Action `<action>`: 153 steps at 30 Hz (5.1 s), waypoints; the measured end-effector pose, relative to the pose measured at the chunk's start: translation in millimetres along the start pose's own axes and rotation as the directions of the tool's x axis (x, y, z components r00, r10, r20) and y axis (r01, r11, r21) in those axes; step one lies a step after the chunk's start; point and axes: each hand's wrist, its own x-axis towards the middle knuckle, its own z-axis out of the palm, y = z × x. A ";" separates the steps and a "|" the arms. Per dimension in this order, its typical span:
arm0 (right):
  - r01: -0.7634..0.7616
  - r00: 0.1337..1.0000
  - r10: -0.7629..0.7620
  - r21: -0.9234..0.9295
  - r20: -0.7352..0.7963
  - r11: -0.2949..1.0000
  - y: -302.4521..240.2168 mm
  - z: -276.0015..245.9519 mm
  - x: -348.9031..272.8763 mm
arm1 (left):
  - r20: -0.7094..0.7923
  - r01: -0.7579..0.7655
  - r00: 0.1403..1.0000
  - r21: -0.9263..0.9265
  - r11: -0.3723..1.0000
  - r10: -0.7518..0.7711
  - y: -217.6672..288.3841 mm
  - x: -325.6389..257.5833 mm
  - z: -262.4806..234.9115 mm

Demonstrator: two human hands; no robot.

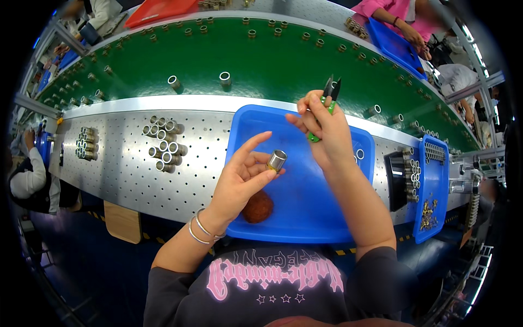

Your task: The person uses a pair of pliers to manipulate small cylindrical metal parts over a blue tray. They repeatedly pick up a part, use the pliers to adjust or press a component on it, and then place the part onto a green conveyor belt. The process is repetitive and involves handling multiple identical metal pieces.

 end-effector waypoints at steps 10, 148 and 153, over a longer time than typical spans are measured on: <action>0.146 0.988 -0.144 -0.034 0.056 0.989 -23.3 1.7 -25.2 | -0.197 -0.027 0.980 -0.100 0.995 0.007 5.3 1.0 -10.7; 0.353 0.936 -0.211 -0.748 0.283 0.562 -6.2 -7.9 -41.5 | 0.009 -0.013 1.000 0.112 0.994 0.012 -5.8 5.6 3.5; 0.472 0.853 -0.447 -0.765 0.270 0.438 -6.1 -10.0 -35.4 | -0.138 0.000 0.990 0.051 0.999 0.008 -0.2 9.0 5.2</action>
